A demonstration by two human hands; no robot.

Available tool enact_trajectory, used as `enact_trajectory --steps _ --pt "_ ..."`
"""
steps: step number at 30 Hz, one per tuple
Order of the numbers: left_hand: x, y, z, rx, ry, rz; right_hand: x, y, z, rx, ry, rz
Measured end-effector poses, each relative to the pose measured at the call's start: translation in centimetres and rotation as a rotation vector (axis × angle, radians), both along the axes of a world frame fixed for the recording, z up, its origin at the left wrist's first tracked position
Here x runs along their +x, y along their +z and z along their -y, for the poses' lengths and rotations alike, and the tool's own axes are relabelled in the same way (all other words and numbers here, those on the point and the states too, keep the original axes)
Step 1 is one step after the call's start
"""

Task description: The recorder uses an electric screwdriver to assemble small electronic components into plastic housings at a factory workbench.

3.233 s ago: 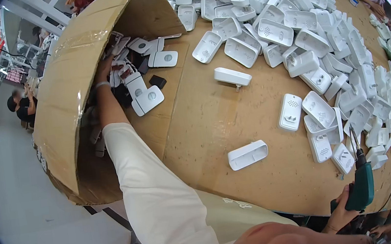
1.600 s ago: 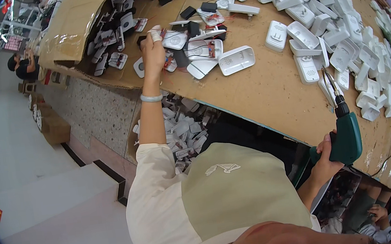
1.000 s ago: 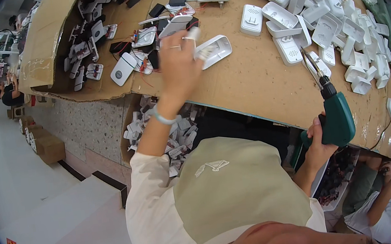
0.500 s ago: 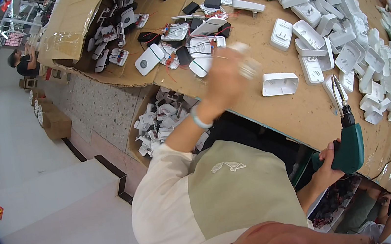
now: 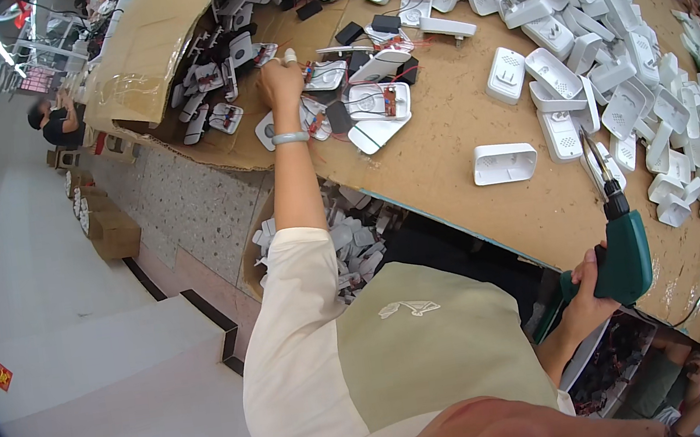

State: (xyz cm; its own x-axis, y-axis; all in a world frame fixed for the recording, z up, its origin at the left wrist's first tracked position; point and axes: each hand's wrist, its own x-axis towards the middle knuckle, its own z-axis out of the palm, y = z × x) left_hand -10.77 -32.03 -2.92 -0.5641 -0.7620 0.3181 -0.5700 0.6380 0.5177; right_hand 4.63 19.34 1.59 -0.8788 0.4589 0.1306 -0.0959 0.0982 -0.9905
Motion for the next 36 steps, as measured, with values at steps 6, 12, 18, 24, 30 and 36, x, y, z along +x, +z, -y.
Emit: enact_trajectory --steps 6,12,18,24,30,36 --pt "-1.1 -2.1 0.6 0.6 -0.175 -0.586 0.5 -0.1 -1.1 0.002 0.016 0.006" --pt "1.9 2.8 -4.3 0.381 -0.446 -0.752 0.8 -0.2 -0.5 -0.02 -0.014 0.017" --pt "9.3 6.1 -18.7 -0.65 -0.619 -0.109 2.2 -0.4 -0.7 -0.048 0.054 0.06" --pt "11.7 1.9 -23.8 -0.667 -0.899 -0.068 3.9 -2.6 -1.7 0.128 0.153 0.128" --pt "12.8 3.5 -25.9 -0.637 -0.947 -0.045 4.4 -3.1 -2.4 0.087 0.158 0.157" --pt "14.0 5.4 -28.2 -0.608 -0.977 0.06 4.2 -3.0 -2.5 0.069 0.18 0.149"
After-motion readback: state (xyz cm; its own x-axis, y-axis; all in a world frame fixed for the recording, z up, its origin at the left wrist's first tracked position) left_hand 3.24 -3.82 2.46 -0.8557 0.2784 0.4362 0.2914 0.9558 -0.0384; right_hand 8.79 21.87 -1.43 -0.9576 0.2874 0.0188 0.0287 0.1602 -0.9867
